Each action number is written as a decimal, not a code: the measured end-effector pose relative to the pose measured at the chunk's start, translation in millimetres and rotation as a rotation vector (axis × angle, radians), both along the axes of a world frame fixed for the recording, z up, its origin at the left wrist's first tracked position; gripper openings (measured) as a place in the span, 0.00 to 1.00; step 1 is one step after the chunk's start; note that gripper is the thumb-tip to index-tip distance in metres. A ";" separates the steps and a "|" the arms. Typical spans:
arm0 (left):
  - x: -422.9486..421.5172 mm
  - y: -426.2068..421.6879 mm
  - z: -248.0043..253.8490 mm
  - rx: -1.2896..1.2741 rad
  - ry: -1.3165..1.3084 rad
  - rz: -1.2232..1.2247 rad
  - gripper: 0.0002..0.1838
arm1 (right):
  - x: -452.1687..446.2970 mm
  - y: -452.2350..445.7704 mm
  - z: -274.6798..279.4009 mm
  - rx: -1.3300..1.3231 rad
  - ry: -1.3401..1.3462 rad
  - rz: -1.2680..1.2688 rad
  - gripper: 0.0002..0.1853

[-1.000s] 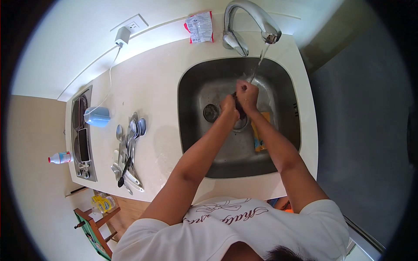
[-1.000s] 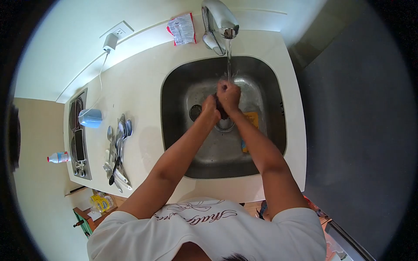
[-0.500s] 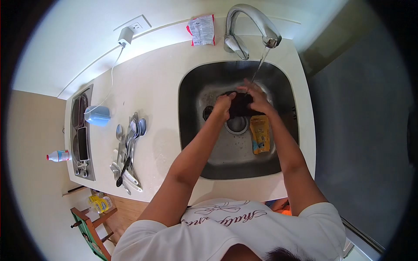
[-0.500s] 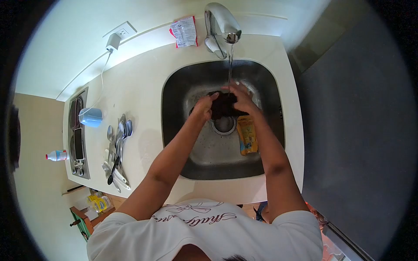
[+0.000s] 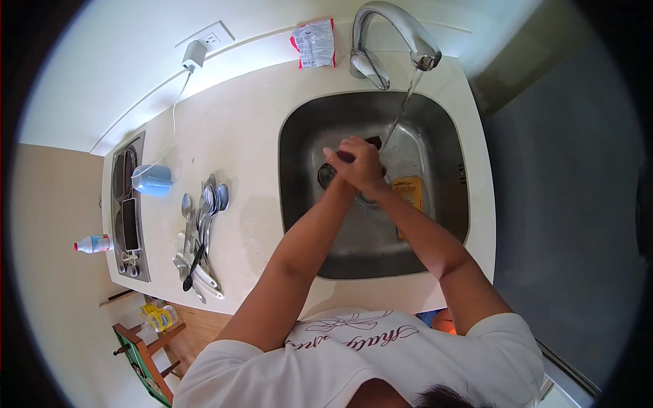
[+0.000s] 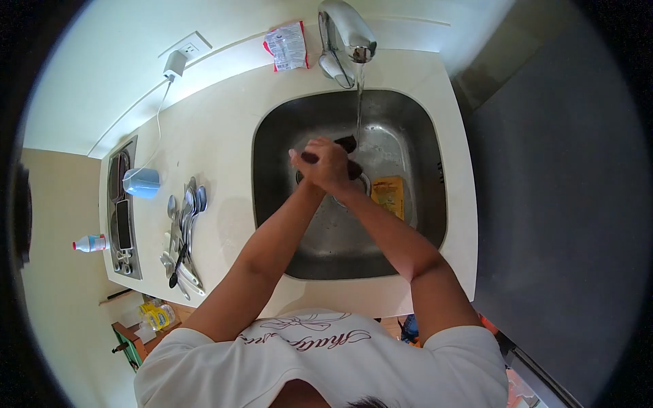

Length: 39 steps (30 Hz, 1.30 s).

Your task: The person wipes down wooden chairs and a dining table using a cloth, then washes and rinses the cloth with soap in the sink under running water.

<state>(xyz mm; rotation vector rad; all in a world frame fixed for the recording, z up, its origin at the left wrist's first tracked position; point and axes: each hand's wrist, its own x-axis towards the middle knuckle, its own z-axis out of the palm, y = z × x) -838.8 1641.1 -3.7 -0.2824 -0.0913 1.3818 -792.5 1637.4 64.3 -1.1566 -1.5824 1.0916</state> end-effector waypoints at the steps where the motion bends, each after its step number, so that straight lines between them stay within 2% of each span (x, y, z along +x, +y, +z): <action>1: 4.3 -6.0 2.9 0.333 -0.334 0.195 0.14 | -3.2 -3.9 2.6 0.386 -0.305 0.060 0.11; 2: 3.2 -6.6 6.8 0.333 -0.334 0.195 0.14 | 1.8 7.9 -6.9 0.386 -0.305 0.060 0.11; 4: -0.2 -10.3 73.9 -0.807 0.987 -0.322 0.10 | 19.7 40.5 -43.7 0.197 -0.216 -0.332 0.10; 6: 1.0 1.7 41.1 -0.765 0.955 -0.256 0.11 | 22.0 42.9 -50.0 0.150 -0.223 -0.302 0.11; 8: -3.2 7.4 20.8 -0.801 1.027 -0.198 0.14 | 18.6 35.9 -47.0 0.102 -0.242 -0.269 0.11; 9: -11.1 11.7 -21.2 -0.800 1.022 -0.195 0.14 | 8.9 21.8 -38.8 0.180 -0.165 -0.221 0.11; 10: -22.4 11.0 -81.2 -0.355 0.671 -0.105 0.13 | 5.0 6.2 -31.4 0.250 -0.088 -0.173 0.11; 11: -29.1 10.5 -113.1 0.082 0.311 -0.013 0.13 | 6.8 -2.2 -21.6 0.218 -0.164 -0.094 0.11; 12: -22.7 6.7 -69.4 -0.131 0.577 -0.054 0.14 | 10.2 5.0 -29.9 0.220 -0.163 -0.094 0.11; 14: -9.0 -1.7 28.1 -0.576 1.044 -0.313 0.15 | 33.6 31.3 -71.0 0.183 -0.225 -0.245 0.15; 16: -17.2 1.8 28.8 -0.507 0.994 -0.405 0.17 | 78.8 68.1 -91.7 -0.215 -0.457 -0.245 0.19; 18: -37.8 6.6 26.8 -0.440 0.938 -0.491 0.20 | 111.9 95.1 -116.5 -0.260 -0.551 -0.256 0.25; 19: -53.9 4.0 22.7 -0.362 0.828 -0.435 0.20 | 115.3 90.1 -104.0 -0.264 -0.555 -0.255 0.25; 20: -60.9 1.3 17.7 -0.284 0.718 -0.380 0.20 | 123.4 85.4 -89.2 -0.248 -0.687 -0.167 0.27; 21: -59.9 -1.6 -9.2 -0.277 0.776 -0.404 0.21 | 127.5 81.1 -76.9 -0.225 -0.817 -0.077 0.30; 22: -52.0 -4.3 -2.4 -0.272 0.777 -0.398 0.21 | 127.6 76.7 -75.5 -0.217 -0.817 -0.077 0.30; 24: -34.3 -12.6 6.4 -0.564 1.249 -0.689 0.20 | 126.7 64.4 -79.5 0.022 -0.481 0.438 0.34; 25: -33.0 -11.4 10.2 -0.565 1.244 -0.689 0.20 | 123.2 60.3 -84.7 0.020 -0.484 0.440 0.34; 27: -33.9 -6.0 17.3 -0.154 1.021 -0.403 0.16 | 111.9 50.6 -93.7 0.017 -0.695 0.505 0.37; 28: -38.7 -2.4 21.6 -0.158 1.023 -0.404 0.16 | 113.0 51.7 -92.2 0.014 -0.691 0.506 0.37; 30: -55.1 5.8 36.0 -0.226 0.919 -0.115 0.11 | 119.8 69.2 -83.9 -0.253 -0.641 0.344 0.38; 31: -60.3 3.4 49.4 -0.233 0.824 -0.090 0.10 | 120.1 77.2 -90.7 0.078 -0.504 0.369 0.35; 32: -59.7 0.7 61.5 -0.232 0.825 -0.084 0.10 | 124.2 82.4 -97.7 0.082 -0.504 0.372 0.35; 34: -53.9 -5.1 77.3 -0.533 0.614 -0.194 0.09 | 100.1 62.4 -22.1 -0.560 0.459 0.366 0.27; 35: -47.9 -0.7 64.0 -0.532 0.609 -0.187 0.09 | 78.2 56.5 -8.6 -0.486 0.516 0.346 0.19; 36: -37.9 6.2 39.2 -0.535 0.642 -0.278 0.10 | 57.5 44.6 2.8 -0.493 0.458 0.260 0.14; 37: -29.7 9.3 24.9 -0.539 0.676 -0.372 0.11 | 39.5 29.4 9.9 -0.501 0.402 0.171 0.10; 38: -23.4 8.2 25.1 -0.543 0.673 -0.373 0.11 | 22.7 13.7 12.5 -0.505 0.401 0.170 0.10; 39: -15.8 6.2 31.2 -0.588 0.713 -0.357 0.11 | 8.8 -0.8 14.8 -0.005 0.100 0.185 0.08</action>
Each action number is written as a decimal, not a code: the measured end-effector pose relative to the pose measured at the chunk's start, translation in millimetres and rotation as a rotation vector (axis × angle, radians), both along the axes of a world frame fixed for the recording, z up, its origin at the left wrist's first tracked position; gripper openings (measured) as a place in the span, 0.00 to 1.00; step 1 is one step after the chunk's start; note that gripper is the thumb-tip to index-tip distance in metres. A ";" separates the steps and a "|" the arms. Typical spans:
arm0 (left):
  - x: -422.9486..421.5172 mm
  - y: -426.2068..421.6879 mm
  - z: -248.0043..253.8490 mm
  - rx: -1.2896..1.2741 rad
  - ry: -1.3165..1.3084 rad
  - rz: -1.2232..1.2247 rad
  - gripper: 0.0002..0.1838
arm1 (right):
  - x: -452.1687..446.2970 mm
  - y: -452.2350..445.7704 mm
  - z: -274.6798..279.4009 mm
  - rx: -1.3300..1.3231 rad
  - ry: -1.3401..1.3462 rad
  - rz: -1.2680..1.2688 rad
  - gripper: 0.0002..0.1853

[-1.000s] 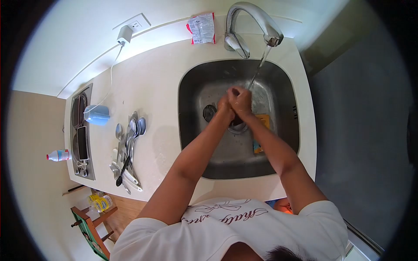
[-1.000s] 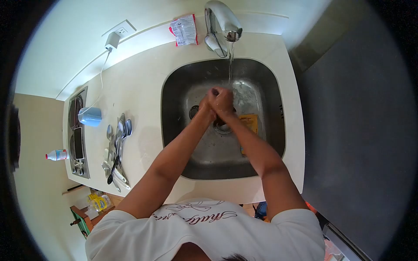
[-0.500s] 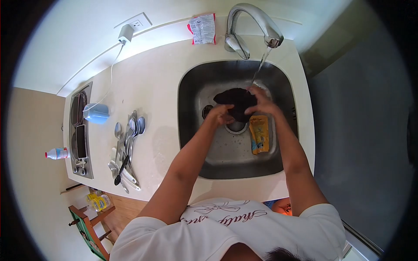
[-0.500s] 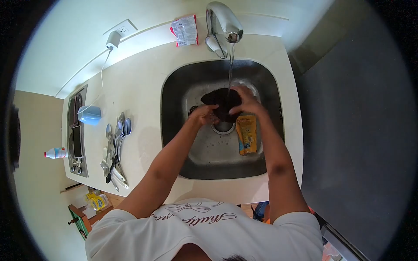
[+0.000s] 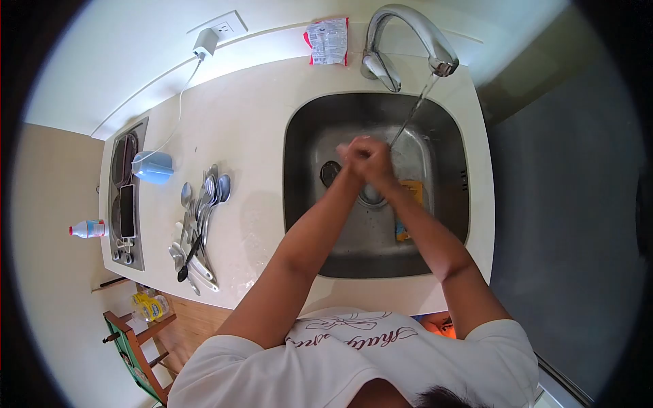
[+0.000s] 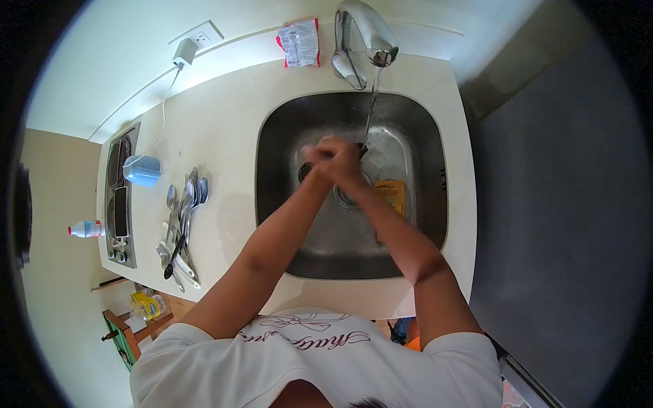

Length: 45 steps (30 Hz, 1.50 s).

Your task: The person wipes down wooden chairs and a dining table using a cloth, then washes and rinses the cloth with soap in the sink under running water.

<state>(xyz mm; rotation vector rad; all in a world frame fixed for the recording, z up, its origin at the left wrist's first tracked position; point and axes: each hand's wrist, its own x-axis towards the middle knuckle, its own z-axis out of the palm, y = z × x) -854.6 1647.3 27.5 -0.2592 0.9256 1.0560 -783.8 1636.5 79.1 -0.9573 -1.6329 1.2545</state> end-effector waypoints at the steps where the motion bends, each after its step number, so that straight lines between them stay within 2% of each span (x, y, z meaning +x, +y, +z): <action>1: 8.0 -2.8 9.1 -0.030 0.050 0.013 0.11 | -4.8 -6.9 -0.5 0.524 -0.257 -0.014 0.09; 2: 14.4 -5.7 18.6 -0.059 0.101 0.029 0.10 | -3.1 -0.8 -10.0 0.522 -0.258 -0.013 0.09; 4: 22.8 -12.0 36.5 -0.118 0.206 0.060 0.10 | 4.6 23.8 -43.2 0.300 -0.101 -0.321 0.10; 5: 24.3 -12.3 39.8 -0.144 0.260 0.071 0.09 | 12.4 33.3 -48.8 0.300 -0.100 -0.325 0.10; 7: 23.0 -10.2 31.1 -0.193 0.293 0.015 0.08 | 23.3 42.4 -47.9 0.090 -0.302 -0.442 0.11; 9: 18.2 -5.3 4.0 -0.237 0.318 -0.042 0.08 | 18.4 28.7 -41.9 0.193 -0.292 -0.425 0.12; 11: 5.0 -4.1 -49.0 0.726 1.093 -0.631 0.11 | 6.2 0.2 -23.7 0.194 -0.118 -0.326 0.11; 12: 8.1 -5.7 -34.0 0.721 1.093 -0.633 0.11 | 5.0 -4.7 -22.7 0.206 -0.048 -0.387 0.12; 14: 17.9 -7.2 16.6 -0.053 0.487 0.024 0.16 | 19.4 10.7 -44.5 0.134 -0.112 -0.434 0.11; 15: 16.5 -5.6 19.1 -0.050 0.488 0.020 0.16 | 33.4 24.6 -56.0 0.069 -0.180 -0.483 0.10; 16: 13.5 -2.9 21.0 0.034 0.568 -0.143 0.14 | 50.1 38.6 -61.0 -0.210 -0.596 -0.327 0.11; 17: 11.0 0.8 23.9 0.121 0.647 -0.300 0.13 | 62.8 43.1 -69.3 -0.202 -0.596 -0.326 0.11; 18: 9.5 2.3 26.2 0.125 0.649 -0.294 0.13 | 69.1 42.4 -70.2 -0.019 -0.495 -0.211 0.16; 19: 7.7 3.2 28.1 0.285 0.923 -0.458 0.13 | 71.6 42.5 -72.1 0.160 -0.392 -0.093 0.23; 20: 6.3 5.2 30.1 0.449 1.195 -0.621 0.14 | 76.6 48.6 -71.9 0.263 -0.272 0.109 0.35; 21: 6.9 4.0 37.5 0.447 1.192 -0.619 0.14 | 77.2 51.1 -84.5 0.261 -0.274 0.112 0.35; 23: 7.8 3.8 65.7 0.663 1.044 -0.644 0.15 | 79.3 61.5 -121.0 -0.276 -0.266 0.208 0.32; 24: 5.0 2.3 76.0 0.665 1.044 -0.649 0.15 | 85.2 61.0 -109.9 -0.276 -0.263 0.203 0.32; 26: -9.8 -1.7 91.2 0.685 0.655 -0.376 0.18 | 94.7 57.9 -72.9 -0.374 -0.384 0.397 0.27; 27: -19.8 -2.4 89.0 0.684 0.660 -0.375 0.18 | 95.3 56.9 -76.2 -0.373 -0.381 0.400 0.27; 29: -33.6 -2.9 83.5 0.506 0.055 -0.032 0.20 | 96.6 54.7 -83.3 -0.679 0.717 0.159 0.26; 30: -33.8 -0.8 74.9 0.481 -0.063 -0.006 0.21 | 86.9 55.4 -77.4 -0.719 0.880 0.114 0.24; 31: -31.8 1.7 55.6 0.480 -0.065 -0.006 0.21 | 73.8 54.6 -73.4 -0.720 0.878 0.113 0.24; 33: -21.8 9.3 18.4 0.242 -0.156 -0.035 0.20 | 40.1 53.0 -63.3 -0.491 0.670 -0.130 0.19; 35: -9.8 11.4 -17.7 0.165 -0.090 -0.045 0.18 | 11.7 13.9 -0.8 -0.201 -0.036 -0.248 0.14; 36: -4.2 9.0 -18.4 0.194 -0.042 -0.023 0.17 | 4.1 9.4 -1.0 -0.203 -0.038 -0.248 0.14; 38: 8.7 6.1 -19.4 0.153 0.079 0.009 0.15 | -1.6 1.5 -3.3 0.444 -0.297 -0.187 0.15; 39: 14.8 4.4 -10.5 0.101 0.143 0.019 0.14 | 0.2 11.7 -15.8 0.441 -0.299 -0.187 0.15; 41: 24.6 0.9 2.1 0.038 0.216 0.035 0.12 | 12.4 46.0 -52.6 0.163 -0.190 -0.570 0.18; 43: 23.9 0.4 0.4 0.029 0.233 0.044 0.11 | 19.8 46.8 -51.7 0.096 -0.246 -0.558 0.19; 45: 18.8 2.6 -5.5 -0.015 0.427 -0.012 0.13 | 13.7 35.0 -49.7 0.242 -0.208 -0.493 0.19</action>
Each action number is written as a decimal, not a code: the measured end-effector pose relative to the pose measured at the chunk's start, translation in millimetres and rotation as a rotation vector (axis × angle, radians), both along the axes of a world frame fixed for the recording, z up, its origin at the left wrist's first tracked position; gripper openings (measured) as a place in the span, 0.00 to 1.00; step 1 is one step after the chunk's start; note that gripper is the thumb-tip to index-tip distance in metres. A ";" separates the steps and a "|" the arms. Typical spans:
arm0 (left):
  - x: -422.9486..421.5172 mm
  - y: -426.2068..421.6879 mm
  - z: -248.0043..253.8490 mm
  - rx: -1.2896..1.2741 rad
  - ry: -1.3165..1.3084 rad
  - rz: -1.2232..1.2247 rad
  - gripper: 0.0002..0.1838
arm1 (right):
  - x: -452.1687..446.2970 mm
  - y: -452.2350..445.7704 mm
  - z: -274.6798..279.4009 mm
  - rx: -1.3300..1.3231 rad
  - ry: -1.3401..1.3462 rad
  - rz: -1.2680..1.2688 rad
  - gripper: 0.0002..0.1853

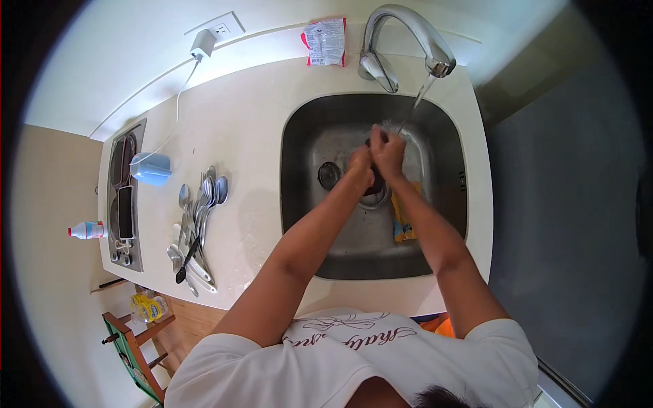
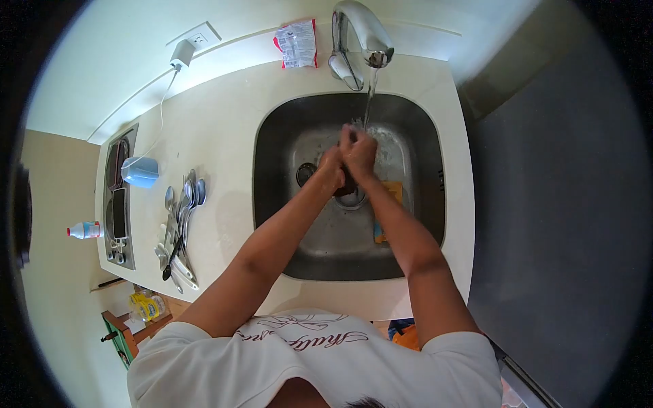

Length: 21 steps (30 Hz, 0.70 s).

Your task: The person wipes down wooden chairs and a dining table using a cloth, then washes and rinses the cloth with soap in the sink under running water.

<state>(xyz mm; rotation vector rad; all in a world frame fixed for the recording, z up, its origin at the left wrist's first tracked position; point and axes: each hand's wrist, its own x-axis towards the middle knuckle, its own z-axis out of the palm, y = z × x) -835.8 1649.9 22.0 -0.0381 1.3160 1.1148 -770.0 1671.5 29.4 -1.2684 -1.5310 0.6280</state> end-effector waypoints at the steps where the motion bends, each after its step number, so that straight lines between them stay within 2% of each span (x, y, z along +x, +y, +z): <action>1: -5.9 3.0 -21.4 0.002 -0.002 0.003 0.13 | -6.1 -16.2 24.7 -0.039 0.005 0.049 0.19; 3: -19.5 4.8 -73.5 0.385 0.066 -0.241 0.12 | -8.7 -27.1 18.8 -0.038 0.065 0.066 0.20; 4: -17.8 4.0 -52.3 0.384 0.068 -0.242 0.12 | -9.1 -28.5 9.2 -0.032 0.124 0.083 0.21; 5: -13.8 3.1 -30.6 0.207 -0.047 -0.192 0.14 | -2.1 -22.9 -2.5 -0.036 0.124 0.080 0.21; 6: -11.1 1.7 -12.9 0.033 -0.159 -0.141 0.15 | 14.3 -5.4 -25.1 -0.180 -0.025 0.007 0.24; 7: -11.8 1.7 -10.3 0.036 -0.158 -0.144 0.15 | 31.2 13.1 -43.3 -0.318 -0.174 -0.065 0.26; 9: -19.4 1.8 -6.3 0.114 -0.239 -0.210 0.19 | 60.9 39.4 -62.2 -0.529 -0.213 -0.022 0.29; 10: -29.7 0.6 -0.8 0.116 -0.239 -0.206 0.19 | 70.2 46.3 -66.7 -0.527 -0.214 -0.018 0.29; 12: -52.3 -6.2 8.8 0.158 -0.563 -0.039 0.23 | 90.2 52.1 -76.5 -0.720 -0.011 -0.021 0.32; 13: -53.5 -9.8 -1.5 0.093 -0.557 -0.050 0.23 | 100.2 57.3 -80.6 -0.682 -0.184 0.112 0.28; 14: -45.8 -14.1 -12.1 0.105 -0.557 -0.051 0.23 | 102.6 56.4 -88.2 -0.671 -0.186 0.112 0.28; 16: -30.0 -20.0 -35.5 0.044 -0.220 -0.284 0.22 | 99.6 35.8 -87.5 -0.233 -0.581 0.484 0.28; 17: -30.7 -19.2 -40.7 0.039 -0.222 -0.283 0.22 | 96.8 27.1 -77.1 -0.508 -0.579 0.684 0.39; 19: -30.2 -14.0 -35.1 0.216 -0.194 -0.353 0.21 | 85.8 12.0 -38.2 -0.564 -0.675 0.637 0.41; 21: -42.5 -8.6 -8.7 0.294 -0.244 -0.299 0.19 | 90.5 12.5 -34.0 -0.609 -0.769 0.589 0.44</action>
